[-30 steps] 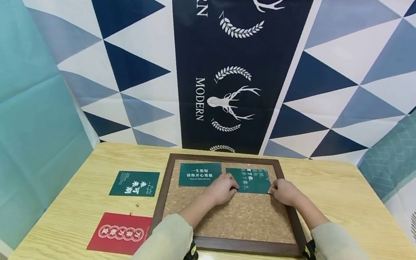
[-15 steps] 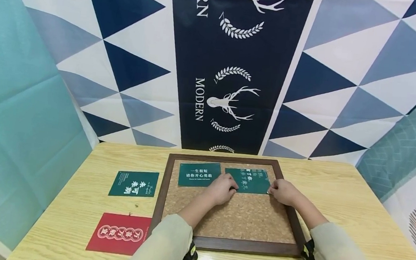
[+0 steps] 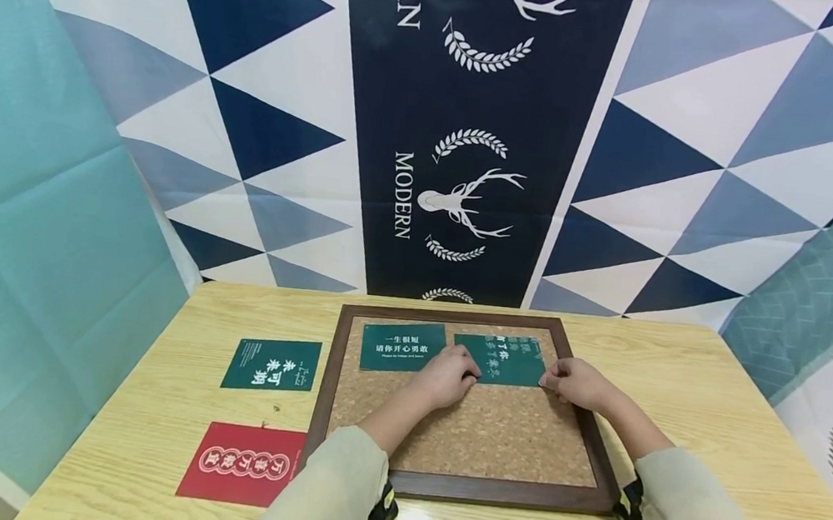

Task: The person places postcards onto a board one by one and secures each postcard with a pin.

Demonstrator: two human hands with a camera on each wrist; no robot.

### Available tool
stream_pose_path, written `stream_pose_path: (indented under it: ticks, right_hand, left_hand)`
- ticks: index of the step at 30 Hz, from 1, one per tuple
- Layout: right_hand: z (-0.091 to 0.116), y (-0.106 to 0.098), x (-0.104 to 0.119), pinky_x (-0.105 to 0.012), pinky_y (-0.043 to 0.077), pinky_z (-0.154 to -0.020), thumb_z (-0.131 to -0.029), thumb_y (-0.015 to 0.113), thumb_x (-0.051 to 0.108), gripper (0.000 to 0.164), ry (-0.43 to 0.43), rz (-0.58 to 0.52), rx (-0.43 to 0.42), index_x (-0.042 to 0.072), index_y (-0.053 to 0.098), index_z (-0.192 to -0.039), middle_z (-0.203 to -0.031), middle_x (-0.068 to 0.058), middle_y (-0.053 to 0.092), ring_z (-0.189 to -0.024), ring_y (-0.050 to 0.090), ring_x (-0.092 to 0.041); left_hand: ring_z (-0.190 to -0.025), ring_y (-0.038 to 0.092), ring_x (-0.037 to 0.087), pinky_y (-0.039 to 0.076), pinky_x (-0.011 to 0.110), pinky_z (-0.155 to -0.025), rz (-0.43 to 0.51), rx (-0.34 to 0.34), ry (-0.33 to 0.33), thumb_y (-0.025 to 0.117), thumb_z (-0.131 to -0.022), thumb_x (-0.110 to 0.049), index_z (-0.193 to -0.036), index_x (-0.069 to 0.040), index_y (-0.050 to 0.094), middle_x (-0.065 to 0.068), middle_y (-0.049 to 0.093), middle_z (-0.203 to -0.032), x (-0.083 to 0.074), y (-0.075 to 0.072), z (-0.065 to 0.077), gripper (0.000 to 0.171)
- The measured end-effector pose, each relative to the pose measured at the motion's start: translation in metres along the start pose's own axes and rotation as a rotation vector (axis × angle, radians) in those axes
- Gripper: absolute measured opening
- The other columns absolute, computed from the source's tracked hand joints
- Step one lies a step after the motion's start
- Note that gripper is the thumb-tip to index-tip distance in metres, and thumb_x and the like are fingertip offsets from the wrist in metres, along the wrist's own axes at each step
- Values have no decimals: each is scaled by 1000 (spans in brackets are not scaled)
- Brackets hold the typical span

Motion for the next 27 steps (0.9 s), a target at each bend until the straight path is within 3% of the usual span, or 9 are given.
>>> stream_pose_path:
  ticks: [16,27]
  right_hand:
    - [-2,-1,3,-27,44,-59,-90,46,9,19,32,55,-24,-7,55,-91,-81,-10,55,-69,50,-15]
    - [-3,-4,-2,-27,40,-58,-91,44,8,19,29,-45,22,-7,55,-92,-75,-6,51,-66,46,-15]
  left_hand:
    - [-101,49,13,43,23,-86,9,-4,-4,53,-89,-21,-102,-18,66,-2,54,-103,2,1,-2,19]
    - [-101,49,13,43,23,-87,15,3,0,53,-88,-21,-102,-18,66,-2,55,-103,3,2,-3,19]
Point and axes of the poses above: each hand's wrist, its own z-axis away from the middle knuckle, its own y-axis out of the palm, x = y × z, the point moved 2 cm from there along -z, towards the middle knuckle
